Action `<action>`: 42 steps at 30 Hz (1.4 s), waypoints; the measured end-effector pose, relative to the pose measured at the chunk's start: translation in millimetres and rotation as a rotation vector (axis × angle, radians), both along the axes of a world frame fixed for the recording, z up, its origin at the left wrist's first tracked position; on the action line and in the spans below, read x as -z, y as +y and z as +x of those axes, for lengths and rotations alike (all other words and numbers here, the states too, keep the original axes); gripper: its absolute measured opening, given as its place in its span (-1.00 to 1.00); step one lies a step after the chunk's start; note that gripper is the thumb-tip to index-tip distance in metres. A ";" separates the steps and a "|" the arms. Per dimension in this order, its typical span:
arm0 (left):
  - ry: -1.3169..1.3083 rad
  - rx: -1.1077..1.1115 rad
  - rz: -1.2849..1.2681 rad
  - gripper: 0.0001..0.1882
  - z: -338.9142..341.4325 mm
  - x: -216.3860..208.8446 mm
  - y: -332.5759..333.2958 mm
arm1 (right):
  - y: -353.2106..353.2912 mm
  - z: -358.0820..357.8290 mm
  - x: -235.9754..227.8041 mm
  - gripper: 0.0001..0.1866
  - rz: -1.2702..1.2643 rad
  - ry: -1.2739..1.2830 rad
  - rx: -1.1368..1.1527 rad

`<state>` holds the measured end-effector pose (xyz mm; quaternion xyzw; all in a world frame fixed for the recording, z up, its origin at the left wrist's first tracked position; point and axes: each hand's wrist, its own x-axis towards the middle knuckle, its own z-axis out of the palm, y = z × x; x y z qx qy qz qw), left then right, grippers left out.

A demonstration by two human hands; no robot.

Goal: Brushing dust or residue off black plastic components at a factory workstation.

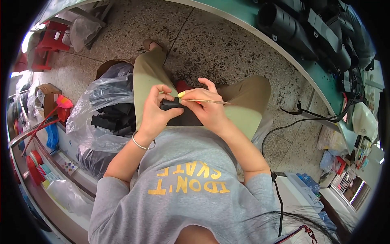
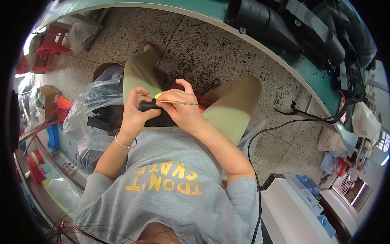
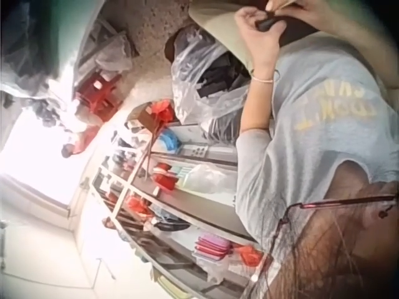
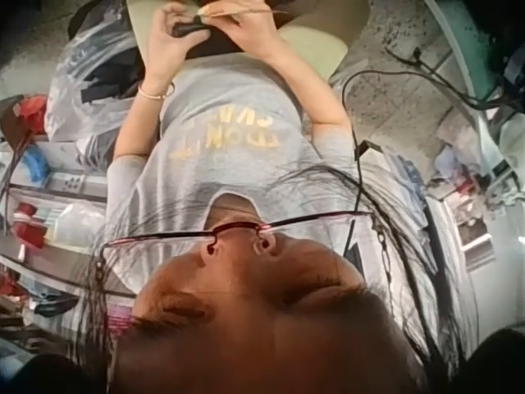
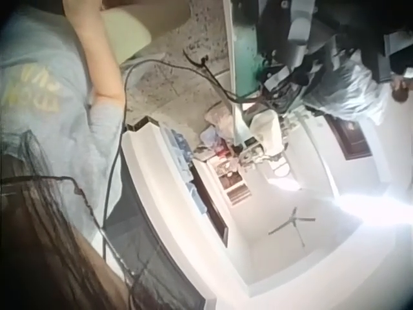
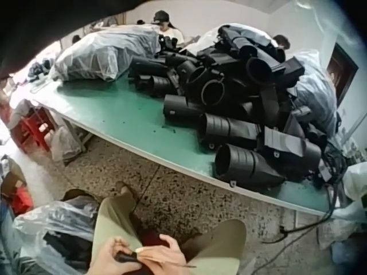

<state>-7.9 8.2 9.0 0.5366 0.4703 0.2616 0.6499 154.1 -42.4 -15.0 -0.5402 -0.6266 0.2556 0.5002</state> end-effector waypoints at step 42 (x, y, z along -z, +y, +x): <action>0.679 -0.003 1.567 -0.55 -14.8 -60.5 36.7 | -10.5 84.1 -140.6 -0.93 0.450 -0.084 0.523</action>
